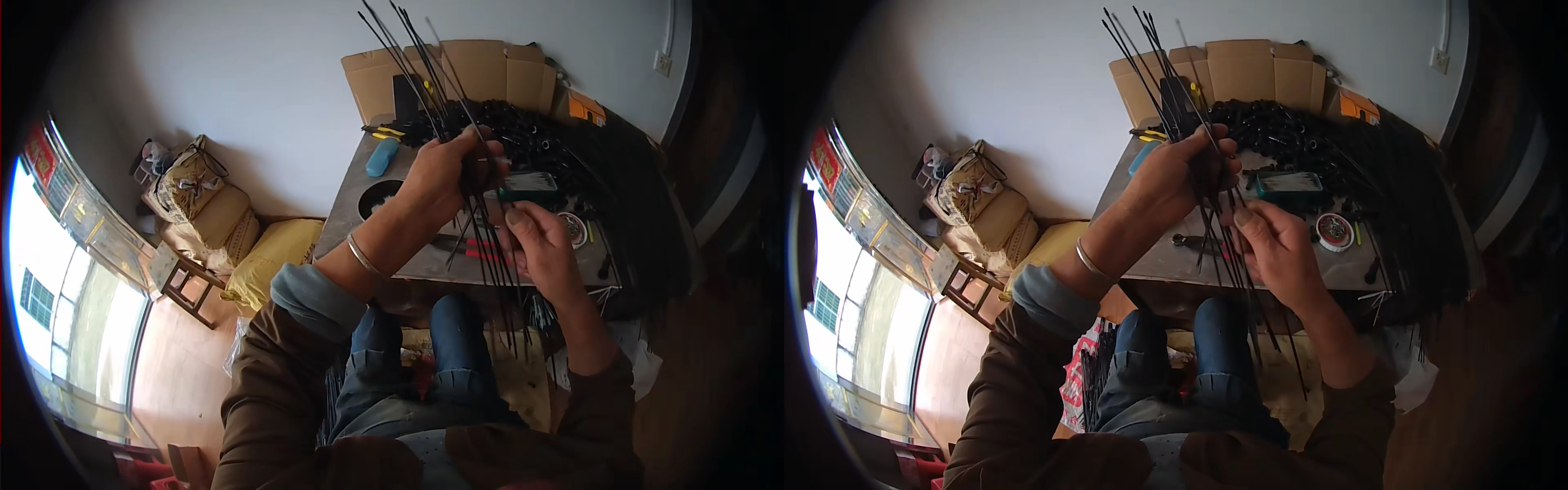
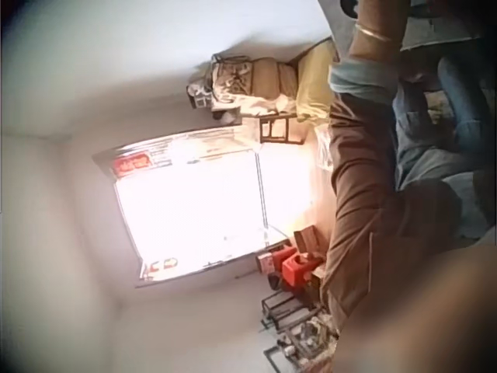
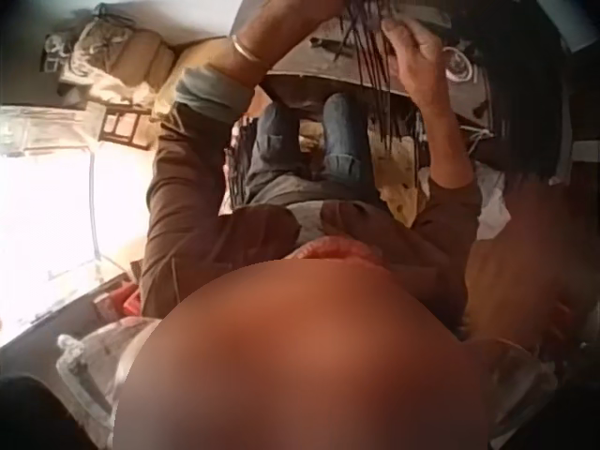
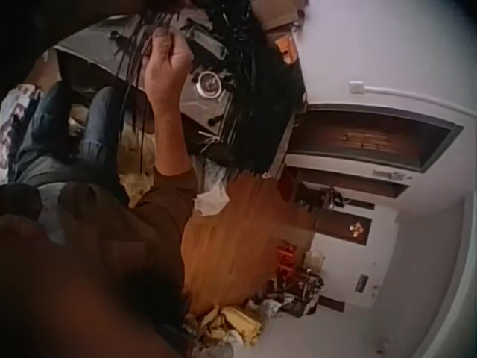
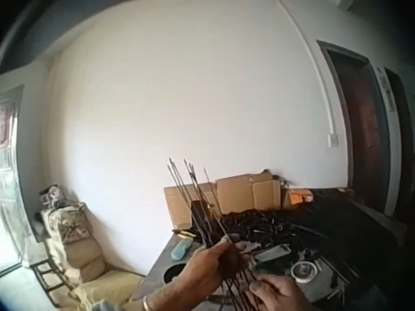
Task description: Assembling umbrella ribs and stretchers using pliers to secure the metal joints.
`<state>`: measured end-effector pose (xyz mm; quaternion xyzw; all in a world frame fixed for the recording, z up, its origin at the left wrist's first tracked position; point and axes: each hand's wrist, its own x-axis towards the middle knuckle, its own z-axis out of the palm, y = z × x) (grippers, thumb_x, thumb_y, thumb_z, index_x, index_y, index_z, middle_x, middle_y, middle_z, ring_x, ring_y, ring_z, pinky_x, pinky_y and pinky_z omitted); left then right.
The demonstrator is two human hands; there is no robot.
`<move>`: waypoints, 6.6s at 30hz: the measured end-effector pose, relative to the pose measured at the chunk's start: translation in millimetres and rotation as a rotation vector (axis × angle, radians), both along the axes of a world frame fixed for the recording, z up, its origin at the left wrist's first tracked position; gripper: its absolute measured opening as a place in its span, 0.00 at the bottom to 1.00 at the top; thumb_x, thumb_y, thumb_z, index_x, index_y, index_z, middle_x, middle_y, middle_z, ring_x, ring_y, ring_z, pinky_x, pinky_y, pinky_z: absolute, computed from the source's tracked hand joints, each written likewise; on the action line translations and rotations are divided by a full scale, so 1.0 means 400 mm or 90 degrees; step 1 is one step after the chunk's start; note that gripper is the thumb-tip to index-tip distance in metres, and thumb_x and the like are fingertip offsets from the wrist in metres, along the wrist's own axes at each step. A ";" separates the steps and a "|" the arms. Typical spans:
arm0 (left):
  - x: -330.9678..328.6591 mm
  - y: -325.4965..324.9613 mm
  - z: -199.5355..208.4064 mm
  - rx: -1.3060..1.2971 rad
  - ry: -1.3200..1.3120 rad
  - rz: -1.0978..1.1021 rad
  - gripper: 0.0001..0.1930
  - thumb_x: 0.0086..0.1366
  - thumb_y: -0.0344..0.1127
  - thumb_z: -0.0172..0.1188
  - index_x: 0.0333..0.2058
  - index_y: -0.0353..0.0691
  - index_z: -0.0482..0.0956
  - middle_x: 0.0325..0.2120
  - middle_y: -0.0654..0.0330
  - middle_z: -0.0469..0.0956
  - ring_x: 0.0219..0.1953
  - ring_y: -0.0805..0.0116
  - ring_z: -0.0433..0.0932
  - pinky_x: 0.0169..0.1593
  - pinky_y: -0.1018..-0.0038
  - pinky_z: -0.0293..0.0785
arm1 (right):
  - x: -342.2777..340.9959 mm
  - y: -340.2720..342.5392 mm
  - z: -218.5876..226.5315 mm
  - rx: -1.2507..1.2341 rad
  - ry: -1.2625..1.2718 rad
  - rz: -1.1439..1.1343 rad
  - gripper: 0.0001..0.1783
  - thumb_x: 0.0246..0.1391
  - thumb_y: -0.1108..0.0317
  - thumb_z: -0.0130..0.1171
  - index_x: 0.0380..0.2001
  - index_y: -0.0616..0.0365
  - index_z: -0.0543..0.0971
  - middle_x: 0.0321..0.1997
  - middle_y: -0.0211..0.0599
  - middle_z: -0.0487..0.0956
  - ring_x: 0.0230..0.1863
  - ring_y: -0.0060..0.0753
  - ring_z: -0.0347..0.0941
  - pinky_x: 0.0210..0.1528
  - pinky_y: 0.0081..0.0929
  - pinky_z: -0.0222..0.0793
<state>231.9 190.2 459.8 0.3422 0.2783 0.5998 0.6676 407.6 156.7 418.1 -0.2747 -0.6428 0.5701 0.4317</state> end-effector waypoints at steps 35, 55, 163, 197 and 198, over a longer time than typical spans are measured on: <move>0.009 -0.035 -0.050 0.014 0.053 0.049 0.22 0.70 0.42 0.46 0.57 0.36 0.63 0.45 0.54 0.76 0.44 0.68 0.75 0.46 0.71 0.72 | -0.079 0.086 0.067 0.204 -0.238 -0.018 0.10 0.59 0.67 0.53 0.37 0.64 0.78 0.30 0.28 0.77 0.31 0.16 0.69 0.34 0.19 0.67; -0.172 -0.084 -0.085 0.041 0.152 -0.123 0.17 0.69 0.31 0.45 0.54 0.31 0.67 0.41 0.50 0.78 0.43 0.55 0.79 0.48 0.62 0.75 | -0.058 0.183 -0.367 0.523 -0.644 -0.209 0.22 0.45 0.60 0.65 0.44 0.53 0.76 0.45 0.35 0.74 0.52 0.42 0.66 0.52 0.42 0.60; -0.136 -0.034 -0.223 0.314 0.285 0.038 0.08 0.66 0.32 0.55 0.40 0.35 0.78 0.32 0.62 0.82 0.38 0.78 0.77 0.46 0.78 0.73 | -0.096 0.121 0.037 0.662 -0.282 -0.122 0.10 0.45 0.78 0.61 0.33 0.57 0.80 0.25 0.30 0.74 0.26 0.29 0.71 0.32 0.27 0.63; -0.148 -0.037 -0.202 0.342 0.357 -0.015 0.09 0.64 0.34 0.58 0.40 0.36 0.80 0.30 0.65 0.82 0.37 0.81 0.75 0.45 0.80 0.72 | -0.120 0.128 0.067 0.785 -0.326 -0.154 0.07 0.43 0.74 0.65 0.29 0.58 0.79 0.26 0.30 0.75 0.23 0.31 0.73 0.25 0.27 0.68; -0.151 -0.035 -0.198 0.343 0.372 -0.023 0.09 0.63 0.34 0.59 0.39 0.36 0.80 0.28 0.66 0.81 0.35 0.82 0.74 0.42 0.80 0.73 | -0.120 0.135 0.065 0.739 -0.295 -0.127 0.07 0.42 0.73 0.66 0.28 0.58 0.79 0.25 0.30 0.75 0.22 0.32 0.73 0.24 0.28 0.68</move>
